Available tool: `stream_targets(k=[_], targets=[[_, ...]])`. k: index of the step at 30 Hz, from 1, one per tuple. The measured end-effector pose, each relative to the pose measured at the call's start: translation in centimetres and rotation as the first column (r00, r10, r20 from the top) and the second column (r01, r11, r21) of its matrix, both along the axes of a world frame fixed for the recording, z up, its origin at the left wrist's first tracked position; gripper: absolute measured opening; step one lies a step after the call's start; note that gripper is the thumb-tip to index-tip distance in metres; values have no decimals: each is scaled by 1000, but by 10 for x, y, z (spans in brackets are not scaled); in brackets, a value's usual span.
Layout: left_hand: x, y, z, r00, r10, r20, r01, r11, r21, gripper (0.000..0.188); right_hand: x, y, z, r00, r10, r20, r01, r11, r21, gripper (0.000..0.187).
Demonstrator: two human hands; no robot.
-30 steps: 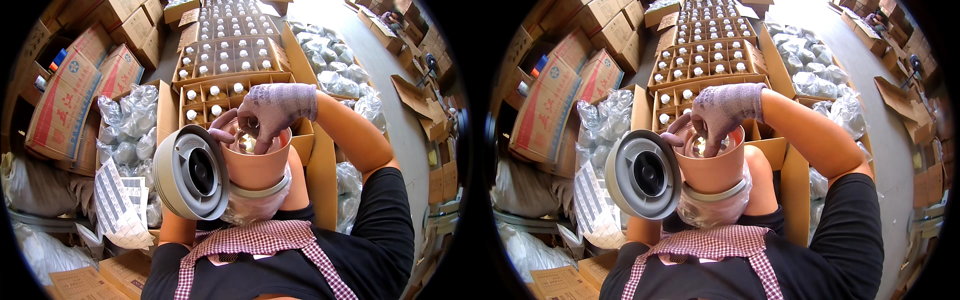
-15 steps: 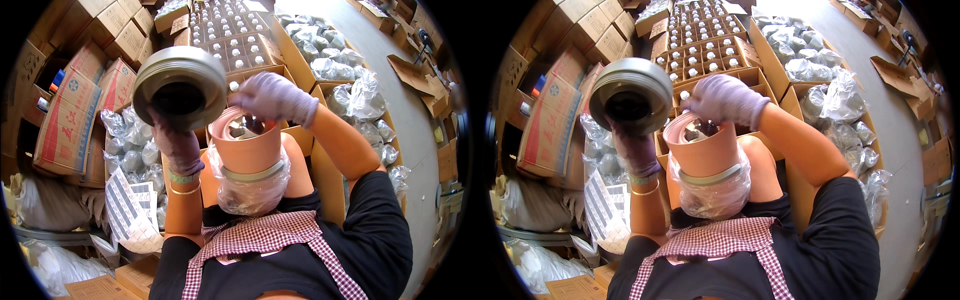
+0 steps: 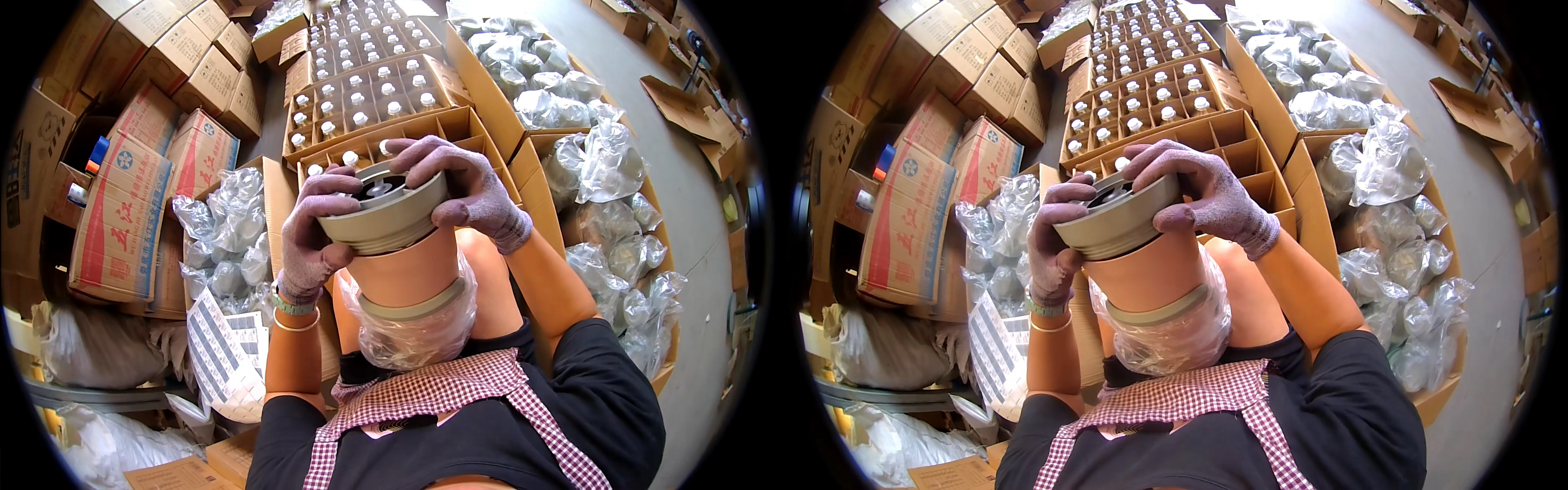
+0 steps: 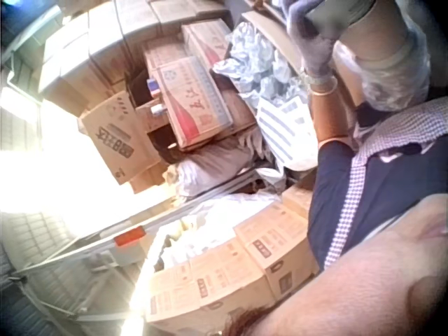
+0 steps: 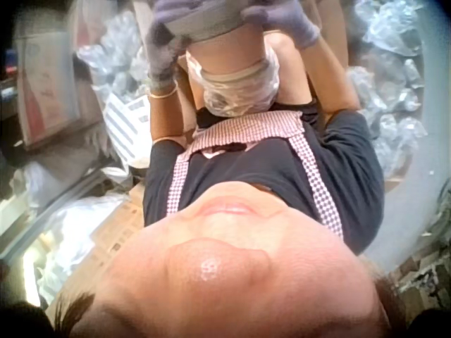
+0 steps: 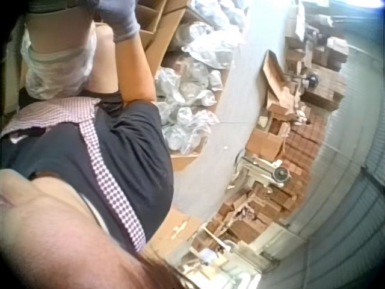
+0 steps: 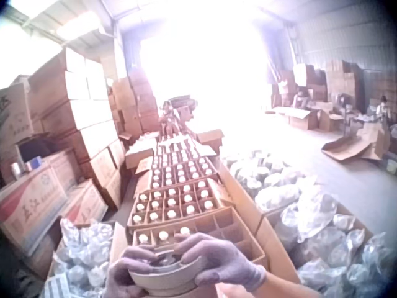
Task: The person inserts glass liners and plastic components into the outer shells of vacuum flasks and places them into a cardboard divider.
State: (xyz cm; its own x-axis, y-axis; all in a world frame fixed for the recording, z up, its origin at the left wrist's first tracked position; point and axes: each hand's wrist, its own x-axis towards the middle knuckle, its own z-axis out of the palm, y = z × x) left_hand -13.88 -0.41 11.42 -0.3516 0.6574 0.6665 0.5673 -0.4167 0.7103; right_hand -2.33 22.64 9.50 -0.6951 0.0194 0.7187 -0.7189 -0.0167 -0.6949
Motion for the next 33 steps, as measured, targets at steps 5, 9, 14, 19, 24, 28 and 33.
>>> stream_targets(k=[5, 9, 14, 19, 24, 28, 33], targets=[[-19, 2, -14, 994, -113, -9, 113, 992, 55, 55, 0, 3, 0, 1000, 8, 24, -8, 1000, 14, 43], [-13, -1, -13, 994, -108, 5, 108, 992, 63, 55, 4, 0, -3, 1000, -6, 28, 5, 1000, 21, 46], [28, -10, 0, 990, 133, -43, -134, 991, -25, 54, -3, -9, -23, 989, 119, 84, -100, 976, -195, 56], [83, 12, 24, 651, 465, -600, -612, 789, -53, 54, -48, -35, -77, 798, 596, -94, -440, 468, -766, 47], [130, 43, 35, 450, 515, -729, -791, 609, -59, 56, -82, -90, -66, 500, 611, -614, -822, 111, -558, 48], [114, 18, 35, 728, 554, -405, -574, 815, 81, 58, -45, -37, -37, 732, 681, -19, -451, 463, -763, 58], [29, 3, 16, 955, 260, 140, -282, 943, 176, 52, 29, -39, 34, 940, -321, -114, 319, 947, -33, 45]])
